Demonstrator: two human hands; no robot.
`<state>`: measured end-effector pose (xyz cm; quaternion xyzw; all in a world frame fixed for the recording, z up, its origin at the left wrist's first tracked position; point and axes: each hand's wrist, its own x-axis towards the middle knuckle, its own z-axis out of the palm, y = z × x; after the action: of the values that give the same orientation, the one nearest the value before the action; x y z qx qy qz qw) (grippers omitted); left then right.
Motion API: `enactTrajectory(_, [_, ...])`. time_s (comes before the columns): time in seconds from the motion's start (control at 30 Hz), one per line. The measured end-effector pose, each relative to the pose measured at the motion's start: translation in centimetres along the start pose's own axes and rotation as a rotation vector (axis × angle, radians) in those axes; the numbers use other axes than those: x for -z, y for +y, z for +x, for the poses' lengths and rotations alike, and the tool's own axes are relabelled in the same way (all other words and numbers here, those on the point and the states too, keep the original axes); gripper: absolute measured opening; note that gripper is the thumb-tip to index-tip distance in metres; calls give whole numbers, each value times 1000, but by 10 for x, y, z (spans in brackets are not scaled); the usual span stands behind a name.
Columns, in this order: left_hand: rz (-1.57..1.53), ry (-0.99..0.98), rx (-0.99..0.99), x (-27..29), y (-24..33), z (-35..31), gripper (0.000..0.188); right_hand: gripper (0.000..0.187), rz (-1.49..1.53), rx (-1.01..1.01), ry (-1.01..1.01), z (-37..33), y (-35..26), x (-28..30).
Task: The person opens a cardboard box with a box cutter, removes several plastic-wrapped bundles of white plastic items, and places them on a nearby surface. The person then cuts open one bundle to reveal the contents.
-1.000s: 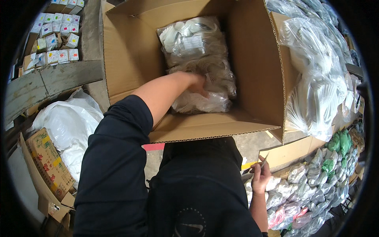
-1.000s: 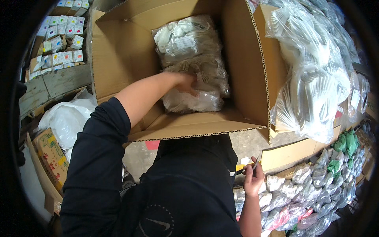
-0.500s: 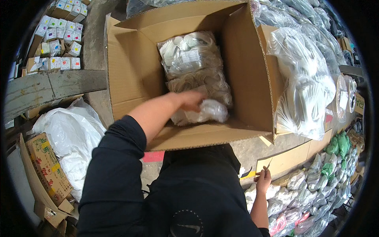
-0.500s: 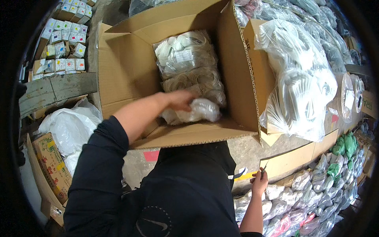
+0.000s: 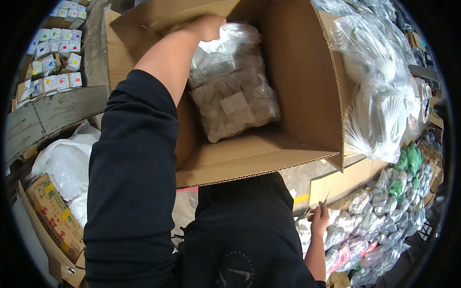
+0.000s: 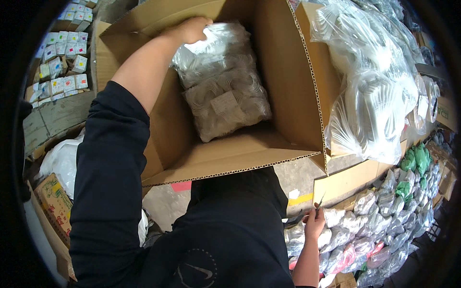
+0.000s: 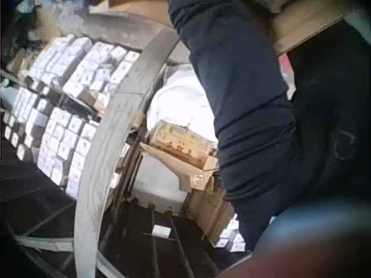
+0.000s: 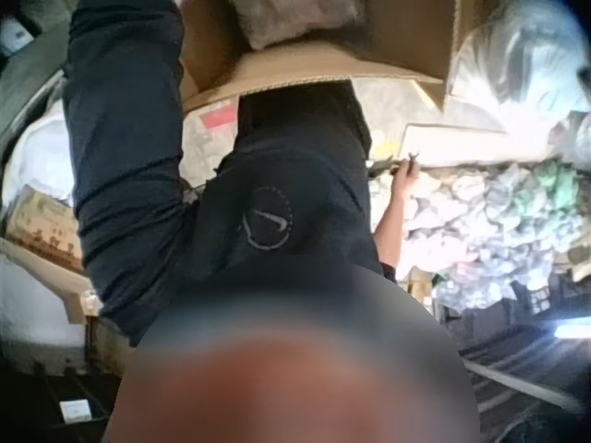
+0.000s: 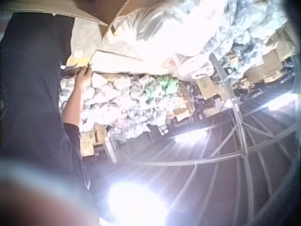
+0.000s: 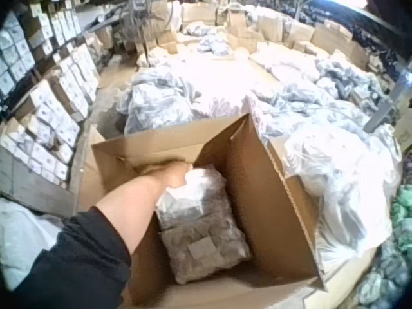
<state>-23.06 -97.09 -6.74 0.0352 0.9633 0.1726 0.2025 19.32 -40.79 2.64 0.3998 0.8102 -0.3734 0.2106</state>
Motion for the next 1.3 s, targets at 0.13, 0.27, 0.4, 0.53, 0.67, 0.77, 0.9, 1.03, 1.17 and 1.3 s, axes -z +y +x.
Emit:
enactTrajectory(0.13, [161,316,-212,-44,35,-24,42,32,-28,-22,9,-5,10,0])
enactTrajectory(0.27, [238,-224,-186,-83,63,-53,27,33,21,-11,-12,1,5,-7])
enactTrajectory(0.4, [-42,-148,119,-126,63,-72,32,34,7,29,-23,6,-6,-8])
enactTrajectory(0.53, [-213,-56,178,-148,58,-85,60,34,-1,22,-25,12,-9,-10])
enactTrajectory(0.67, [-204,-181,97,-142,60,-94,79,35,-8,10,-33,18,-6,-11])
enactTrajectory(0.77, [-202,-133,-18,-144,70,-108,82,35,-24,20,-31,23,-7,-6])
enactTrajectory(0.9, [-365,-262,136,-150,77,-116,82,36,-48,32,-16,29,-12,-2])
enactTrajectory(1.03, [-457,-215,60,-132,68,-114,74,36,8,28,-23,36,-10,-6])
enactTrajectory(1.17, [-481,-177,-149,-68,56,-118,61,35,-36,71,-44,48,-4,-16])
enactTrajectory(1.3, [-487,10,-149,37,62,-129,50,34,63,77,-70,58,-4,-26])
